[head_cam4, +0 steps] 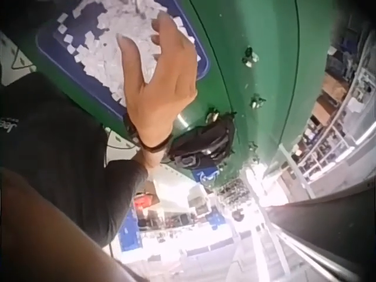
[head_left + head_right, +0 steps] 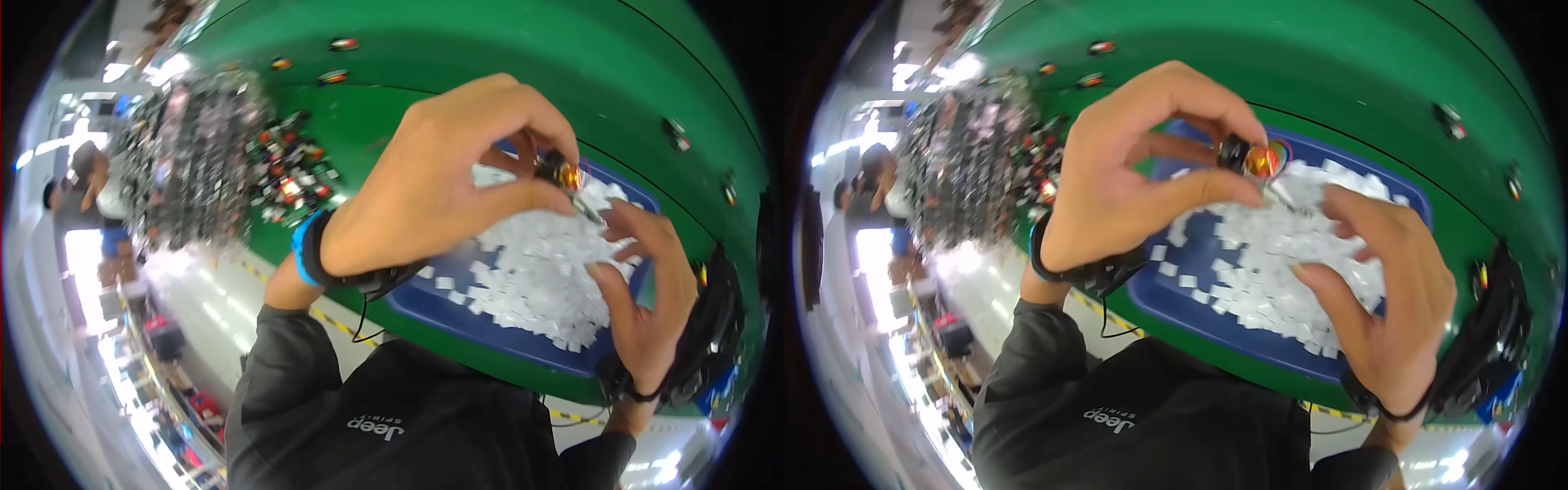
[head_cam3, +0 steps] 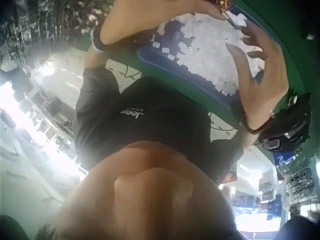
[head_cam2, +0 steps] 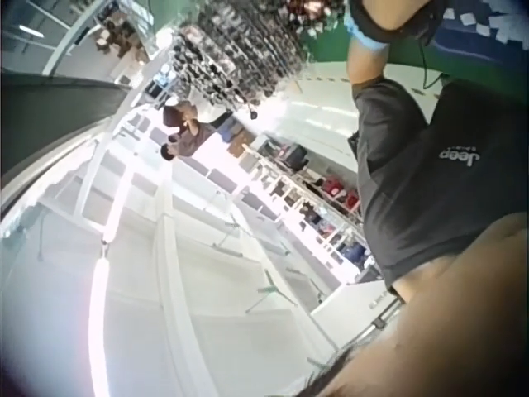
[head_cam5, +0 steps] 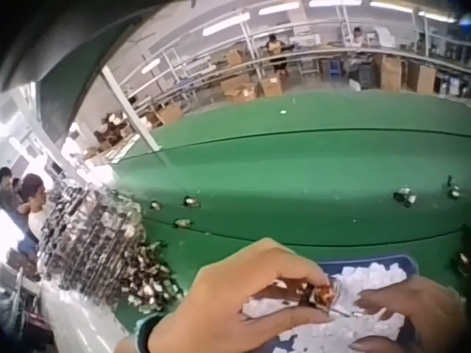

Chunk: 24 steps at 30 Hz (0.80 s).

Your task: The person picks up a battery and circuit board assembly, peels a white sticker from a tray, and presses it onto the assembly. They then place the assembly on a green conveyor belt and repeat the process for several more units.

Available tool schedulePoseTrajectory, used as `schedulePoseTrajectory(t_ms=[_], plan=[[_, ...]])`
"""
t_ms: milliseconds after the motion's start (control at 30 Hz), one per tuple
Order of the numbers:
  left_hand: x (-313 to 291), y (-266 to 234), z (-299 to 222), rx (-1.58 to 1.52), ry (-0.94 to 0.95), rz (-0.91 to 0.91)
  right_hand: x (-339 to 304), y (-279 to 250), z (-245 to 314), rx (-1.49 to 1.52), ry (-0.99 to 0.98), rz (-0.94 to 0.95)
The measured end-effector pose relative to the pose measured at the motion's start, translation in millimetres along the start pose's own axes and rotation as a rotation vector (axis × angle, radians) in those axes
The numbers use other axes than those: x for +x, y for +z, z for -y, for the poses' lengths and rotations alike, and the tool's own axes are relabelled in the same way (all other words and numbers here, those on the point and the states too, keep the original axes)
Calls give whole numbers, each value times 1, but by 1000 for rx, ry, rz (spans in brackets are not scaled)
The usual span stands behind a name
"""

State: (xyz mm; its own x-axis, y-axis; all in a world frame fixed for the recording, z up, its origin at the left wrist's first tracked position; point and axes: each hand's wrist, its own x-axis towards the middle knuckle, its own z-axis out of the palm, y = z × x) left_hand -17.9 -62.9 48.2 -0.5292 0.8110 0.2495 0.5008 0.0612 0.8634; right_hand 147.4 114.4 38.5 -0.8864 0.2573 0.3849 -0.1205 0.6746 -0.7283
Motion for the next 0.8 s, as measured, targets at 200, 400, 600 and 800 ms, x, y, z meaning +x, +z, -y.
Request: schedulePoseTrajectory(t_ms=[200,400,600,800], plan=[[20,29,-1,1,137,97,3,-5,-27,-143,-298,-31],[19,30,4,41,189,137,1,-4,-22,-166,-345,-51],[19,28,7,36,194,167,2,-7,-17,-329,-425,1],[21,37,15,69,309,93,-2,3,-34,-322,-443,-67]])
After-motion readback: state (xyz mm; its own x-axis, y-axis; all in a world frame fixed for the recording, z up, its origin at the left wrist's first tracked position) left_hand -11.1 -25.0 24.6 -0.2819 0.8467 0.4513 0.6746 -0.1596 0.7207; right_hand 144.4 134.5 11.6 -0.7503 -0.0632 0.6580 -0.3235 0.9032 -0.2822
